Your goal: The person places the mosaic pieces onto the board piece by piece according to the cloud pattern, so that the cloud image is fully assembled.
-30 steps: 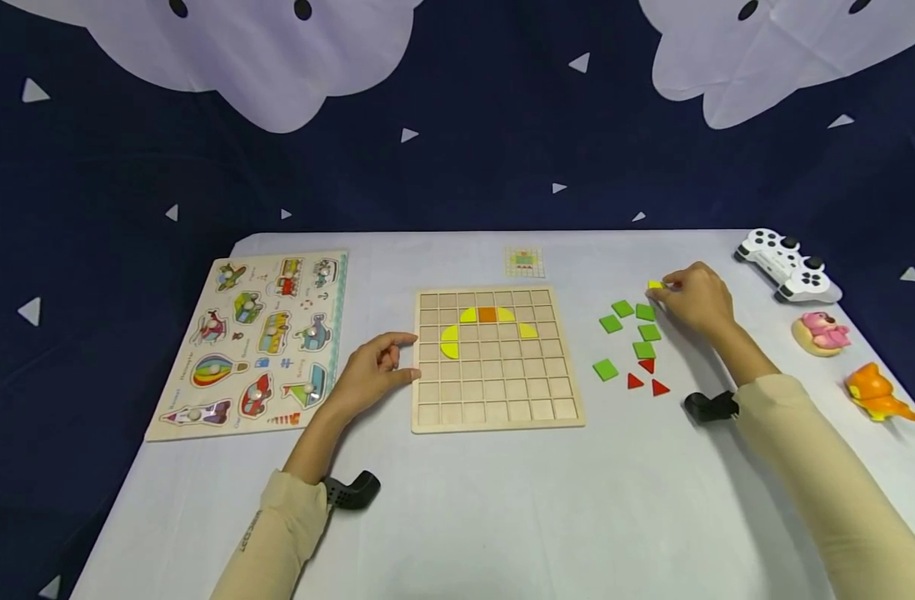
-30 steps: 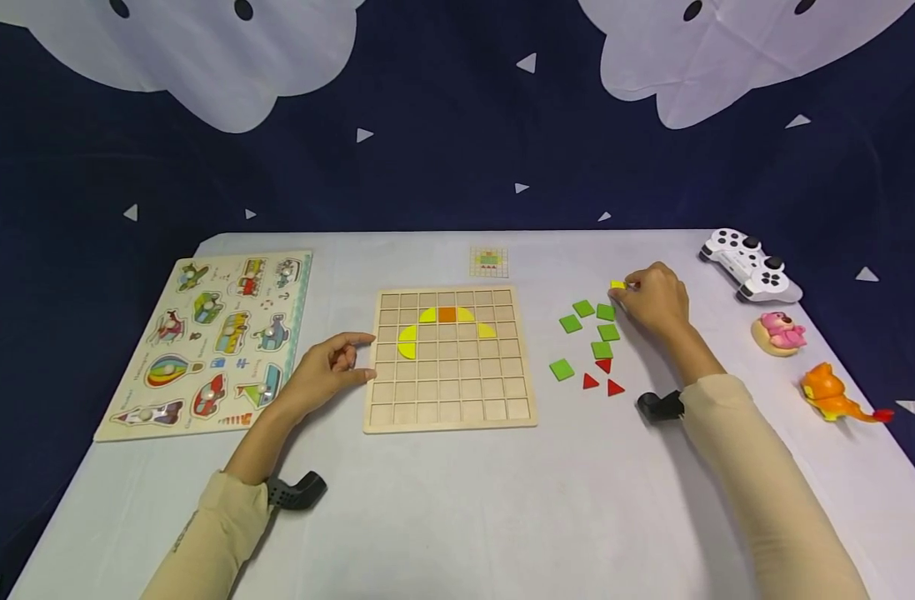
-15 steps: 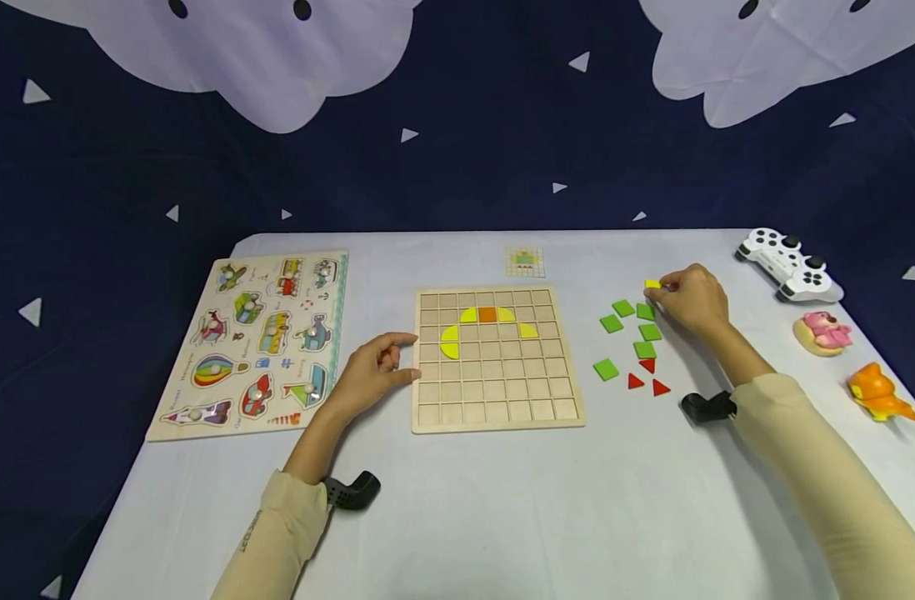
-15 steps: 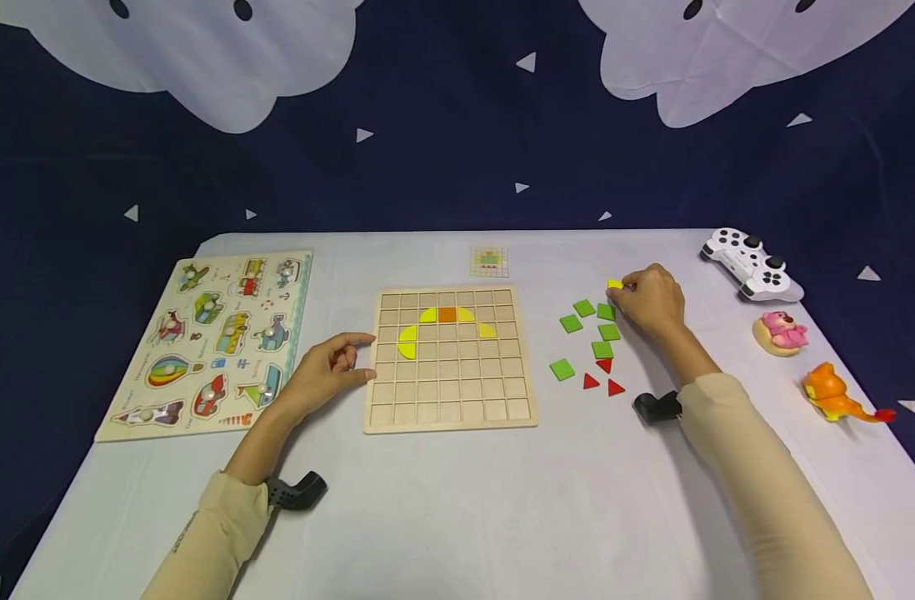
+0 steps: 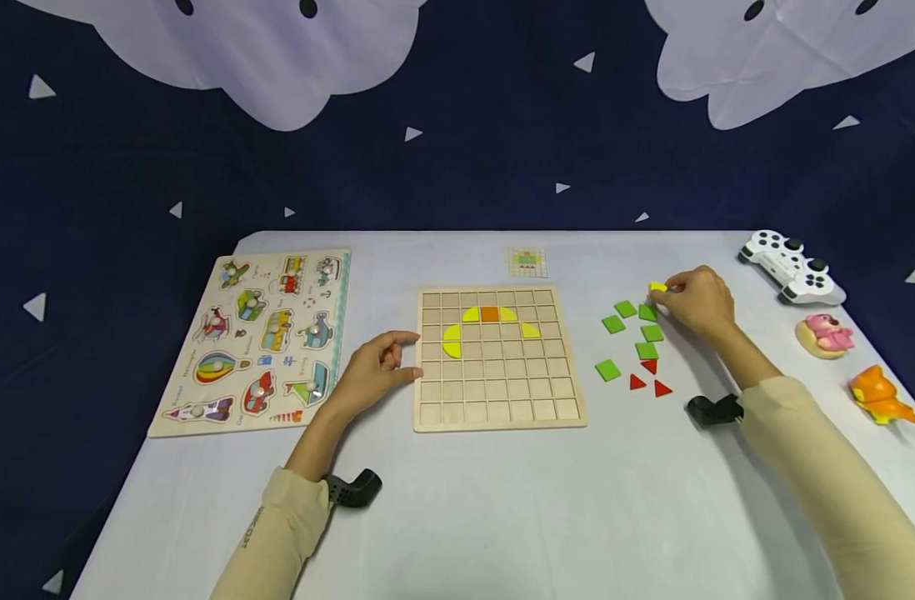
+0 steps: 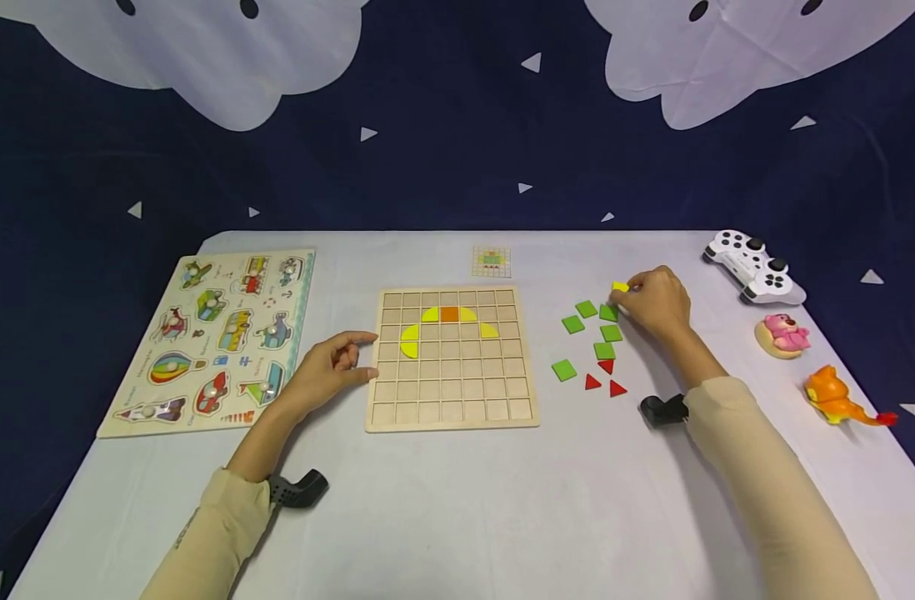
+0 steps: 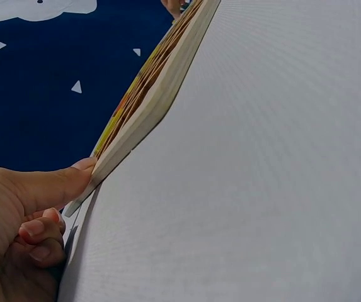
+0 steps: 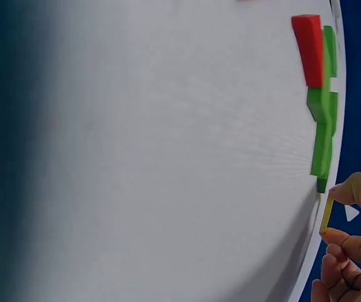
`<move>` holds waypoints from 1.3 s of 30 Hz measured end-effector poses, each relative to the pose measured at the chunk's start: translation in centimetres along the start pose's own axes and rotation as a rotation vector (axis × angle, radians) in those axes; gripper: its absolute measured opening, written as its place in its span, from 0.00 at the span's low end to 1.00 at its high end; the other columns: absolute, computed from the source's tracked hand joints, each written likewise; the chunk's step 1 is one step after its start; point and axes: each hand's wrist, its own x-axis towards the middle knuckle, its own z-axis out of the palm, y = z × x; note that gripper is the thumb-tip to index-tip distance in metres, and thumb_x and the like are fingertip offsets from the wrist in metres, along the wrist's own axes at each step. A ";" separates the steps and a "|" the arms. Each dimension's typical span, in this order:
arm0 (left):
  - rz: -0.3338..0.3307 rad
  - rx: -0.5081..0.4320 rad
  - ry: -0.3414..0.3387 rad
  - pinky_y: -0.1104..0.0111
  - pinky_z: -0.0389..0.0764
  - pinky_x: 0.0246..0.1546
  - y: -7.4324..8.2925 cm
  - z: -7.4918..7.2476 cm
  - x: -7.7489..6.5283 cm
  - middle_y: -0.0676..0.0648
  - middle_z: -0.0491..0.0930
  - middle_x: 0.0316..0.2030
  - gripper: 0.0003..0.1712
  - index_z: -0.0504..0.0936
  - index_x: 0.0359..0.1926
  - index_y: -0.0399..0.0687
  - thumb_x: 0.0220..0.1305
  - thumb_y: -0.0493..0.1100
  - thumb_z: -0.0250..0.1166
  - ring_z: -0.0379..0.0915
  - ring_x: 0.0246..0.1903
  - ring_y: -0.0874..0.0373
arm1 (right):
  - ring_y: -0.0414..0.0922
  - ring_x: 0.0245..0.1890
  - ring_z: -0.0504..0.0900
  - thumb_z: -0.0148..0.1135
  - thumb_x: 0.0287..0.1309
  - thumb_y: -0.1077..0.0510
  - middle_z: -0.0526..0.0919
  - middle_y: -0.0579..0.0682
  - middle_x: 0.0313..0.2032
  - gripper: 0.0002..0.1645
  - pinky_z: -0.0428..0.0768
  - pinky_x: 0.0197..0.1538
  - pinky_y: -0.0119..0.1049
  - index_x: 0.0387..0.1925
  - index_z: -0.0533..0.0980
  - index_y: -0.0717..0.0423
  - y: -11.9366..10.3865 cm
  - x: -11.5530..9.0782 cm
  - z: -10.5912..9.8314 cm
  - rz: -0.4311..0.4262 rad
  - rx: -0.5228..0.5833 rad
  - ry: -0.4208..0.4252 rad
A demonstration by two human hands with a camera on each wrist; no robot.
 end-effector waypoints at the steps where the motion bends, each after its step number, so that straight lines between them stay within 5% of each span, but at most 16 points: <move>1: 0.001 0.002 -0.002 0.72 0.61 0.28 0.0 0.0 0.0 0.50 0.64 0.27 0.29 0.76 0.61 0.39 0.59 0.36 0.72 0.55 0.24 0.61 | 0.60 0.40 0.70 0.68 0.57 0.50 0.75 0.66 0.36 0.28 0.66 0.38 0.49 0.44 0.80 0.75 -0.1 -0.1 0.0 -0.001 0.005 0.008; 17: -0.021 0.016 0.002 0.73 0.61 0.28 0.2 -0.1 -0.1 0.50 0.64 0.28 0.29 0.76 0.61 0.40 0.58 0.36 0.72 0.56 0.25 0.61 | 0.57 0.38 0.73 0.70 0.56 0.52 0.75 0.64 0.39 0.25 0.67 0.38 0.44 0.45 0.82 0.70 -5.7 -3.1 0.6 -0.112 0.082 -0.013; 39: -0.024 0.006 0.007 0.73 0.61 0.26 0.4 0.0 0.0 0.50 0.64 0.27 0.30 0.76 0.61 0.39 0.57 0.35 0.72 0.56 0.24 0.62 | 0.49 0.33 0.74 0.70 0.50 0.54 0.78 0.57 0.34 0.21 0.69 0.35 0.38 0.42 0.85 0.67 -13.0 -8.0 4.6 -0.301 0.165 -0.112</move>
